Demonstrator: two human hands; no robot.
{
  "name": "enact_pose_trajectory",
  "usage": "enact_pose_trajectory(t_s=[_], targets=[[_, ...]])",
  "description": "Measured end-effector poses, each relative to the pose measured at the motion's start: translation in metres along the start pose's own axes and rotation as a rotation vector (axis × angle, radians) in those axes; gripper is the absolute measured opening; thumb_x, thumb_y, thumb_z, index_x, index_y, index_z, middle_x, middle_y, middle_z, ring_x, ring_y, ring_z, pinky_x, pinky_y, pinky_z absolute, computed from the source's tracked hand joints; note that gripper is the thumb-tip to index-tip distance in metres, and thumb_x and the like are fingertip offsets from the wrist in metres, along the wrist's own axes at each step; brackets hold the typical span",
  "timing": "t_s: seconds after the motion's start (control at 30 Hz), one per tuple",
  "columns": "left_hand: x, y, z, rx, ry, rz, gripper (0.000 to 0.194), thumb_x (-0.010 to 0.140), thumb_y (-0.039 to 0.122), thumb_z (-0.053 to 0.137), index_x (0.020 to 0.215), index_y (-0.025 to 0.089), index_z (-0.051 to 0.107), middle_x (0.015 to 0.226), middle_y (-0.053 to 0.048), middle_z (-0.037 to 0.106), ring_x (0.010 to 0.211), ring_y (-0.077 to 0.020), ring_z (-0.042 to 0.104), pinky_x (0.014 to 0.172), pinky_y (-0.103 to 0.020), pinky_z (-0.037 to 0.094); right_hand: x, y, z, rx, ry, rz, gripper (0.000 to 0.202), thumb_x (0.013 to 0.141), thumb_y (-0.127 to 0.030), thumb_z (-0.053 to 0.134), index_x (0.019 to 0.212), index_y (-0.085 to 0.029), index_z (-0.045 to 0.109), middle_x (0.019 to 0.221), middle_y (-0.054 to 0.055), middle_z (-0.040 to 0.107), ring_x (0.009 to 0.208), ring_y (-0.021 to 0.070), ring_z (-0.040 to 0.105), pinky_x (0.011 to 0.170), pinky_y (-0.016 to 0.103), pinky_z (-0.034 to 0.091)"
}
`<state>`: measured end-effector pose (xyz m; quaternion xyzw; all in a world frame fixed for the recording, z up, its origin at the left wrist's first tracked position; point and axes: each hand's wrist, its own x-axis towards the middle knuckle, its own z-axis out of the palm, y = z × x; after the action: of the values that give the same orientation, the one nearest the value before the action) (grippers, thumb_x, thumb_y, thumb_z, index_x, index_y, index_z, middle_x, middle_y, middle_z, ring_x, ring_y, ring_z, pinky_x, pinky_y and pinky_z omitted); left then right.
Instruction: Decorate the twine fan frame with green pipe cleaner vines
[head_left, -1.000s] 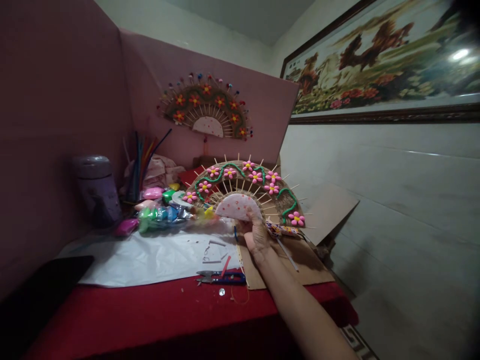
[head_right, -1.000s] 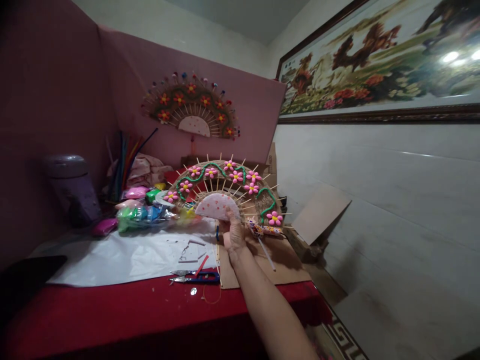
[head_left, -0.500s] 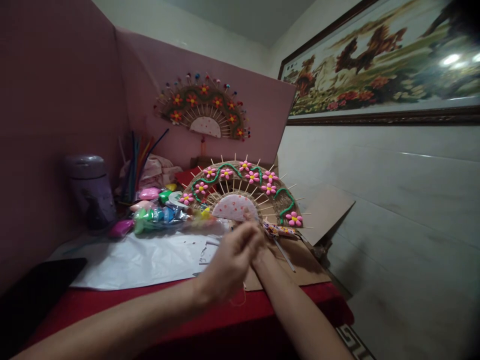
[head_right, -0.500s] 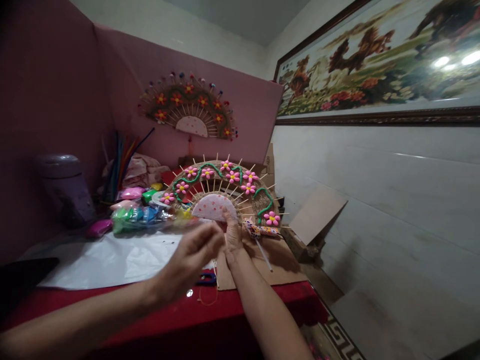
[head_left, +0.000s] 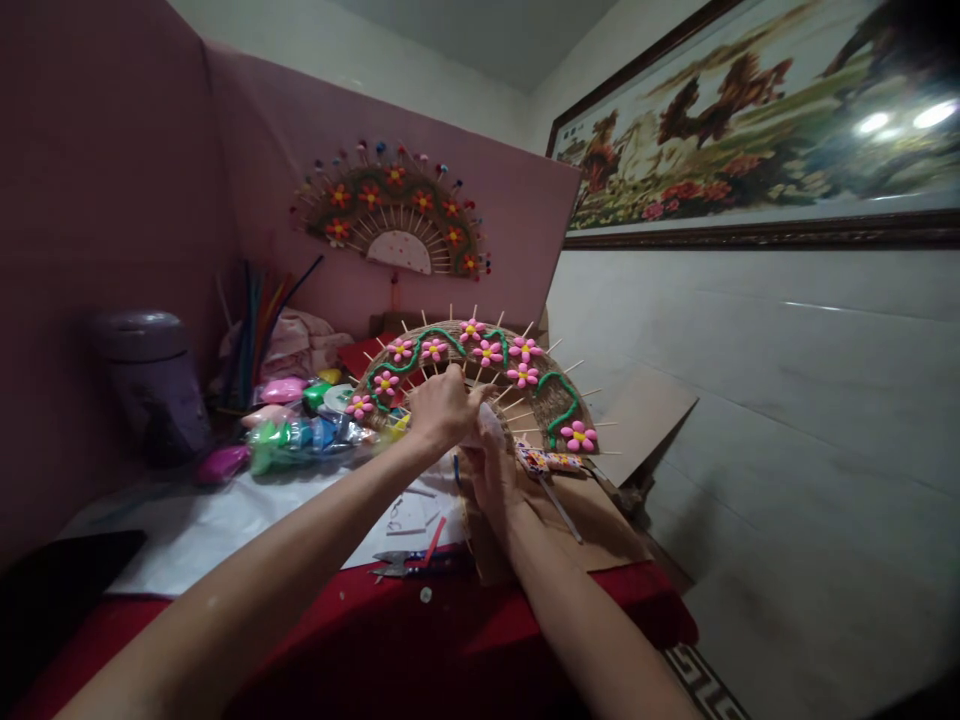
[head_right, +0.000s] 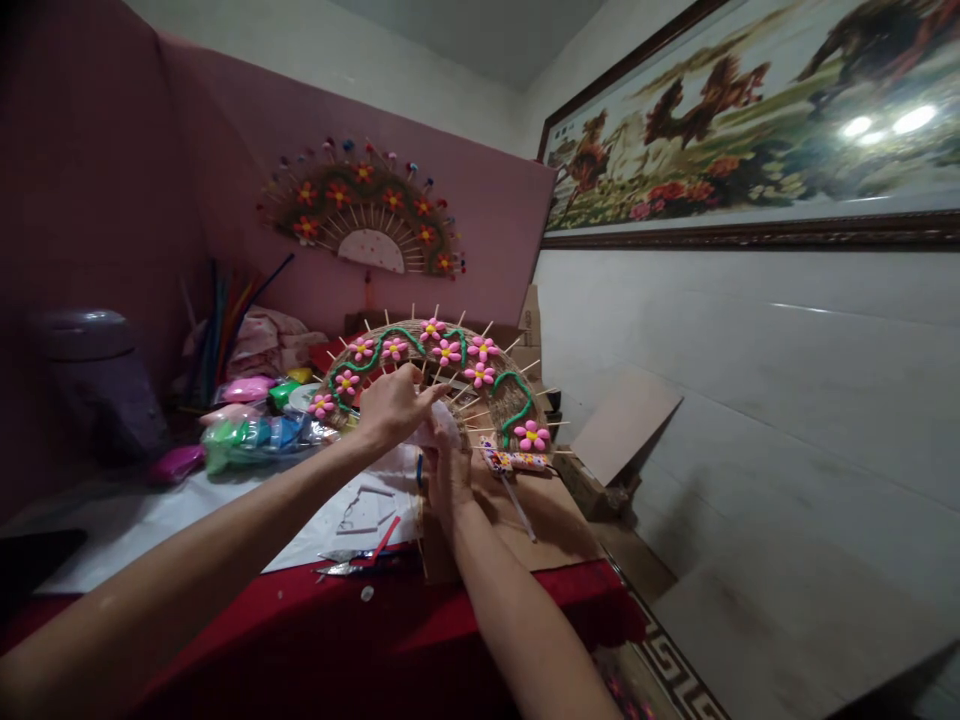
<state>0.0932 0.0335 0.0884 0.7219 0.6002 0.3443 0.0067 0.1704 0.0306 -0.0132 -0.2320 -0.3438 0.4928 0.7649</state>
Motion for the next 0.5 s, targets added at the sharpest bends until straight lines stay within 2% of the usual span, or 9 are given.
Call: enact_pose_trajectory(t_s=[0.13,0.23,0.37,0.5], targets=[[0.006,0.006,0.003,0.027,0.017,0.005,0.038,0.082,0.051,0.051,0.099,0.02,0.063,0.093,-0.012,0.07,0.089,-0.0274,0.064,0.07,-0.033,0.044,-0.003,-0.005,0.007,0.015,-0.023,-0.006,0.041,0.064,-0.021,0.067,0.105,-0.024,0.064,0.107,0.0,0.068,0.097,0.014,0.063,0.078,0.024,0.052],[0.008,0.006,0.004,-0.007,0.022,0.001,0.03,0.085,0.043,0.046,0.093,0.022,0.065,0.091,-0.009,0.07,0.089,-0.0258,0.064,0.068,-0.031,0.043,-0.003,-0.004,0.008,0.01,-0.044,0.025,0.038,0.067,-0.024,0.067,0.104,-0.022,0.065,0.11,0.002,0.067,0.1,0.0148,0.062,0.078,0.024,0.052],[0.012,0.002,0.004,0.016,0.019,0.028,0.027,0.087,0.031,0.042,0.088,0.021,0.067,0.087,-0.011,0.07,0.085,-0.0261,0.064,0.066,-0.031,0.041,-0.003,-0.003,0.004,-0.02,0.024,0.045,0.035,0.066,-0.026,0.07,0.101,-0.021,0.066,0.111,0.002,0.068,0.101,0.0154,0.062,0.079,0.024,0.052],[0.007,-0.002,0.0,-0.065,0.128,0.094,0.028,0.09,0.028,0.037,0.091,0.02,0.064,0.079,-0.008,0.068,0.077,-0.0212,0.063,0.067,-0.029,0.041,0.0,-0.004,0.002,-0.04,0.029,0.039,0.035,0.067,-0.029,0.069,0.101,-0.021,0.064,0.109,0.002,0.068,0.102,0.016,0.063,0.084,0.028,0.053]])
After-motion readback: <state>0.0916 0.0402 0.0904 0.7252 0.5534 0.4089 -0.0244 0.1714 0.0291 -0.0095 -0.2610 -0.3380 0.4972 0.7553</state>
